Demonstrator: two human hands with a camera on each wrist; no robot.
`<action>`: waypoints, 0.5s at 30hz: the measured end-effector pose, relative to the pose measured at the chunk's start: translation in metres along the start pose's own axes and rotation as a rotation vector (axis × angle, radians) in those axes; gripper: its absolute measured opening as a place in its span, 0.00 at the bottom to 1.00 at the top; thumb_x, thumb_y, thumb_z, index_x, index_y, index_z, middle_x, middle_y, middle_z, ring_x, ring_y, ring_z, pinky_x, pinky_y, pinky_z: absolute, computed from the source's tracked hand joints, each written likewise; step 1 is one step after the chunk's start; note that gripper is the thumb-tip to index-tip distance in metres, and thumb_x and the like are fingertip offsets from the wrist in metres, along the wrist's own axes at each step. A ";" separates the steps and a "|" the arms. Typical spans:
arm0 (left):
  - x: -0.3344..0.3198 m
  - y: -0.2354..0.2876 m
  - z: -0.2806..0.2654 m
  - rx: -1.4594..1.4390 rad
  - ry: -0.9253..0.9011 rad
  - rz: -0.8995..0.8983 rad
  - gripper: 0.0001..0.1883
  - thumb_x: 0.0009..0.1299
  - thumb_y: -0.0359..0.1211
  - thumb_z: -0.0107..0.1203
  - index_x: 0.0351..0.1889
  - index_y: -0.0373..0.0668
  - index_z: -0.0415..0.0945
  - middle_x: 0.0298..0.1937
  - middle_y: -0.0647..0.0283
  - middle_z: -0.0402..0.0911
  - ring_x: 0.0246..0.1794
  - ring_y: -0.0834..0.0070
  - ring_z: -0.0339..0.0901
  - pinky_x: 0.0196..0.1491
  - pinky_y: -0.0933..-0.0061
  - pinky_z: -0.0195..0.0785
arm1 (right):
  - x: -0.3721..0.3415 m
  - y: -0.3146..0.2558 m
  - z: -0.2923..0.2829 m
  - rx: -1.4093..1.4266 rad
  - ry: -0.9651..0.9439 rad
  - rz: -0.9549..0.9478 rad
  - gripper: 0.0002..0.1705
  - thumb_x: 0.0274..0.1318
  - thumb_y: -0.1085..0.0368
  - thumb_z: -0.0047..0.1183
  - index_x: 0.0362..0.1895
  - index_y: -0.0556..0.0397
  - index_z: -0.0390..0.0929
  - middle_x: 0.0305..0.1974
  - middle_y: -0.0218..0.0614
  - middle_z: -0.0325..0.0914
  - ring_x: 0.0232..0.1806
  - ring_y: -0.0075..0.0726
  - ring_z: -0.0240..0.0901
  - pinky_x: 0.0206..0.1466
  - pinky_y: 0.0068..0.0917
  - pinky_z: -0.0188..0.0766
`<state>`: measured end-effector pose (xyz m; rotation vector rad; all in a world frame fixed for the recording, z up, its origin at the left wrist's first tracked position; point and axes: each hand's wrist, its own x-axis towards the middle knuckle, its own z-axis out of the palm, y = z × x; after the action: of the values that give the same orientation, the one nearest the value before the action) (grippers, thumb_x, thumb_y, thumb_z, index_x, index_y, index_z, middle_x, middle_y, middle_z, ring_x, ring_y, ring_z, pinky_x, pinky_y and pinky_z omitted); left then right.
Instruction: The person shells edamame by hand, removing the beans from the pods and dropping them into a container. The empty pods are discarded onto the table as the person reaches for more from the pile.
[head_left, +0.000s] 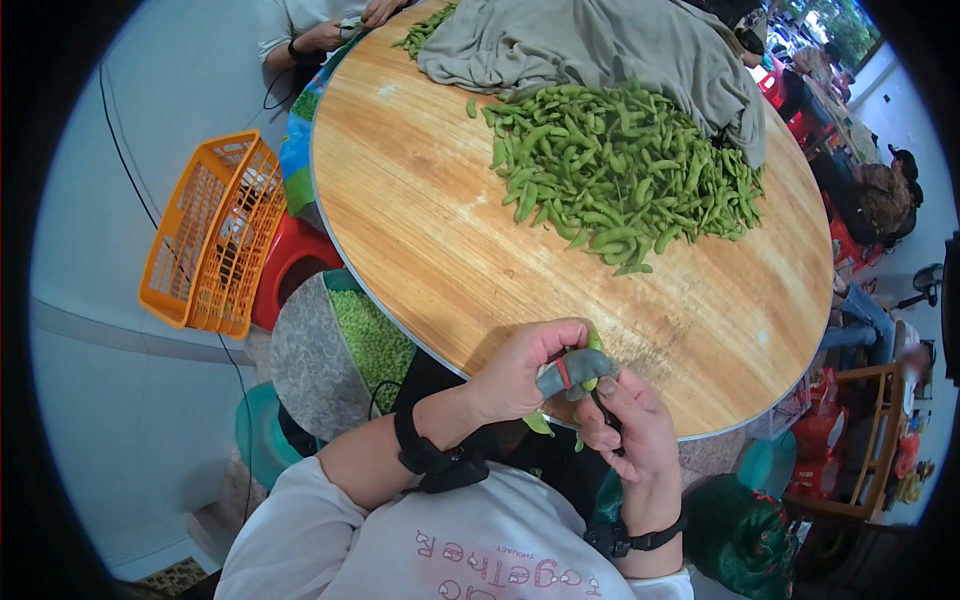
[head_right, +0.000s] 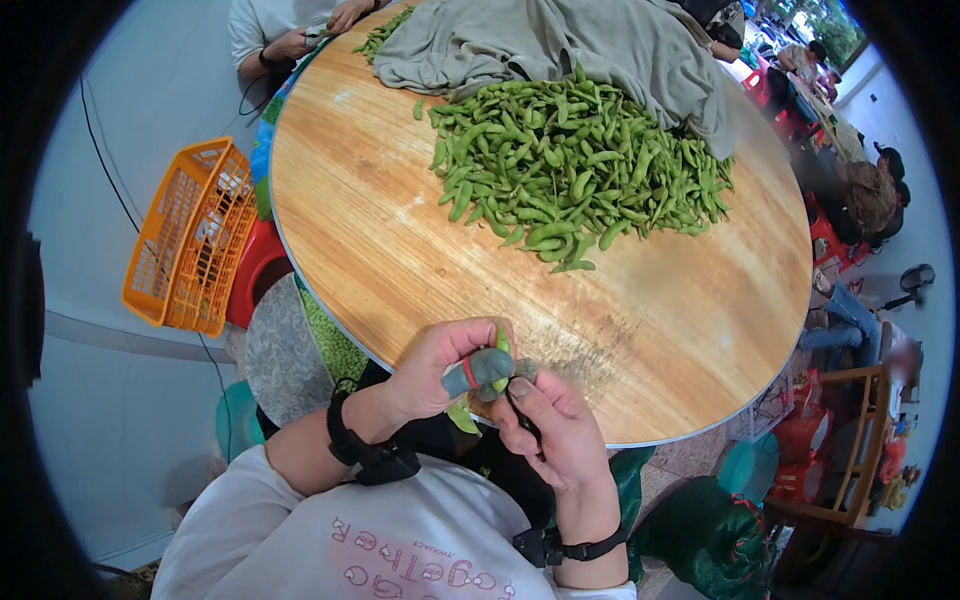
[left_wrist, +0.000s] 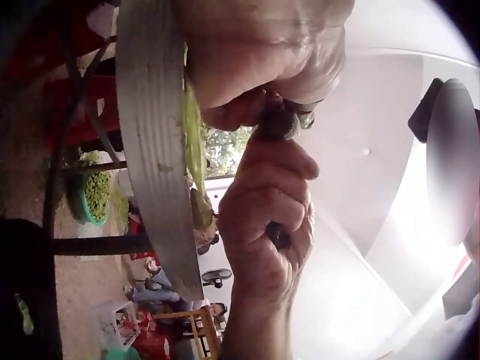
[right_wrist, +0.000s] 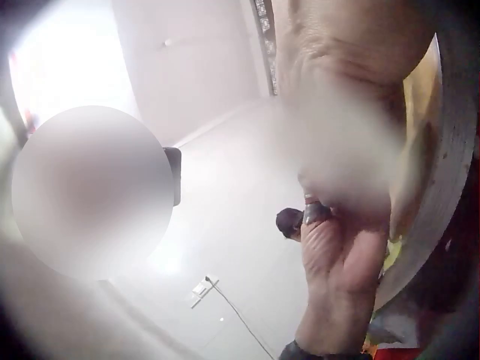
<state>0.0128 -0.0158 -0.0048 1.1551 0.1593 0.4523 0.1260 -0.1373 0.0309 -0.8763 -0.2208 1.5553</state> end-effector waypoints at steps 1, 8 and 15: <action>0.000 0.002 0.000 0.003 -0.003 -0.008 0.03 0.62 0.25 0.52 0.29 0.41 0.69 0.30 0.73 0.69 0.32 0.88 0.65 0.36 0.85 0.59 | 0.001 0.000 0.001 -0.117 0.017 -0.032 0.09 0.63 0.65 0.39 0.38 0.60 0.67 0.22 0.33 0.66 0.14 0.16 0.52 0.15 0.12 0.48; 0.000 -0.009 -0.003 -0.214 -0.006 -0.078 0.03 0.65 0.28 0.50 0.30 0.42 0.68 0.29 0.74 0.68 0.30 0.90 0.64 0.34 0.86 0.59 | 0.005 -0.003 -0.008 -0.028 -0.148 0.024 0.10 0.63 0.64 0.39 0.37 0.59 0.67 0.22 0.34 0.67 0.14 0.15 0.52 0.15 0.11 0.48; 0.004 -0.005 0.001 0.119 0.166 -0.100 0.07 0.62 0.25 0.56 0.33 0.39 0.68 0.31 0.71 0.69 0.32 0.87 0.66 0.35 0.85 0.61 | 0.015 0.005 -0.012 -0.665 0.116 -0.312 0.09 0.60 0.67 0.43 0.29 0.58 0.71 0.18 0.26 0.67 0.16 0.14 0.58 0.20 0.14 0.57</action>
<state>0.0185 -0.0166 -0.0084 1.2194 0.3913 0.4548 0.1310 -0.1286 0.0137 -1.3678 -0.7823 1.1366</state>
